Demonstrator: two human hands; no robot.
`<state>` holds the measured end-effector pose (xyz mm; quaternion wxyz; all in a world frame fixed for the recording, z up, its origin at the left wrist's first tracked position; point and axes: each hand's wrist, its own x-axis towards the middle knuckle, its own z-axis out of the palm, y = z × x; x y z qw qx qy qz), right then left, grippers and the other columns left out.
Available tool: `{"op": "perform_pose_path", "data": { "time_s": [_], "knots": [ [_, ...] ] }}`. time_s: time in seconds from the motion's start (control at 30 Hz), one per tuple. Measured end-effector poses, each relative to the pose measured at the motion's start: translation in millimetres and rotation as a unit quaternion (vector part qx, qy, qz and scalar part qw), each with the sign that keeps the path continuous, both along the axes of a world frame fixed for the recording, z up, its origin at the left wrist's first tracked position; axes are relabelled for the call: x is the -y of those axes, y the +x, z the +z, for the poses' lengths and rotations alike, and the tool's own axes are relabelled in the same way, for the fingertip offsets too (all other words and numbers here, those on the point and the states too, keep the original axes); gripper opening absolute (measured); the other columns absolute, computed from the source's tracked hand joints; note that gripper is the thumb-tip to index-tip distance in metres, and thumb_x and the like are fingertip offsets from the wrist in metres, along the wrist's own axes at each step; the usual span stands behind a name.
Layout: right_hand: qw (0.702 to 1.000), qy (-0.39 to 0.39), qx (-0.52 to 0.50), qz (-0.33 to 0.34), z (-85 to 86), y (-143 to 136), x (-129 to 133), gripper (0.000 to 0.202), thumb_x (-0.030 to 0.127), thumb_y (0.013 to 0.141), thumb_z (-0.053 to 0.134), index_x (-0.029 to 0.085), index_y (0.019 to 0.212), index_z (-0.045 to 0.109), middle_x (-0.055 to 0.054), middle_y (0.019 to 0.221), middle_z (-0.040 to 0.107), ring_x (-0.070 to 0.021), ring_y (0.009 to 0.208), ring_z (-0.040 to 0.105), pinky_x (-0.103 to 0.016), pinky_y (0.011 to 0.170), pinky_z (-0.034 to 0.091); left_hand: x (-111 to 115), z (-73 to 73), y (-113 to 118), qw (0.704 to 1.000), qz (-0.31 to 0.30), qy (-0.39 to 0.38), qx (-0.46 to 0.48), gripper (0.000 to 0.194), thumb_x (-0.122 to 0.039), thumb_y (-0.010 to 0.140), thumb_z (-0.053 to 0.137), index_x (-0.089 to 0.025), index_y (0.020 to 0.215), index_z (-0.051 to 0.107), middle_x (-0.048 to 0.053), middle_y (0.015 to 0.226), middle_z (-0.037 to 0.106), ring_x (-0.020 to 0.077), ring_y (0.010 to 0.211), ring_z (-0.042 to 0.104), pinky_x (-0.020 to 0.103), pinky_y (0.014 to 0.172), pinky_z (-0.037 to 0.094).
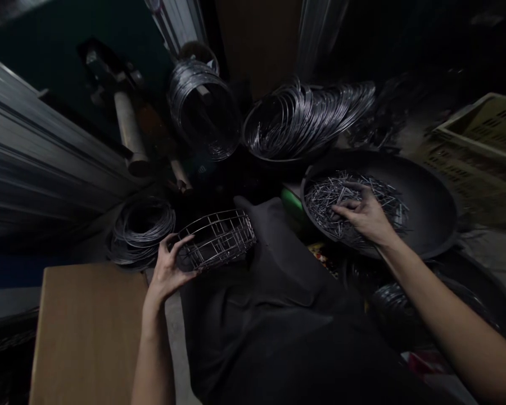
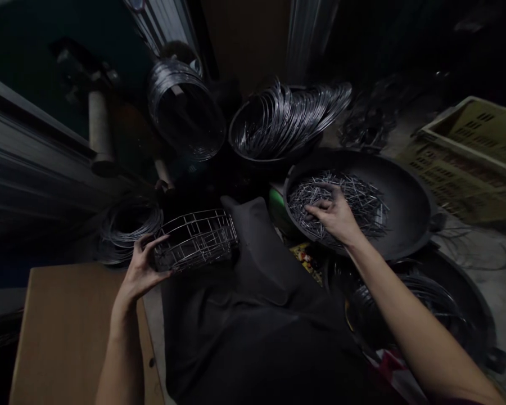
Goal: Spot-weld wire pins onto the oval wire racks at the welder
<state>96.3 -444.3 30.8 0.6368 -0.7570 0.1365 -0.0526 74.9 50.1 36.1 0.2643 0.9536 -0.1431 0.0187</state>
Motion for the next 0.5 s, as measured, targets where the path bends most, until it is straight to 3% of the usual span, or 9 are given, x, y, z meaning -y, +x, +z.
{"op": "perform_pose_path", "data": {
  "time_s": [0.5],
  "knots": [
    [1.0,0.012,0.012,0.01,14.2,-1,-14,0.077,0.042,0.058,0.08,0.025,0.121,0.039,0.006,0.064,0.057,-0.0144,0.052,0.058,-0.027,0.057,0.049,3,3.5,-2,1.0,0.012,-0.01,-0.026,0.076,-0.037,0.064,0.082,-0.03,0.133,0.054,0.009,0.141,0.034,0.0346,0.133,0.043,0.056,0.112,0.043]
  ]
}}
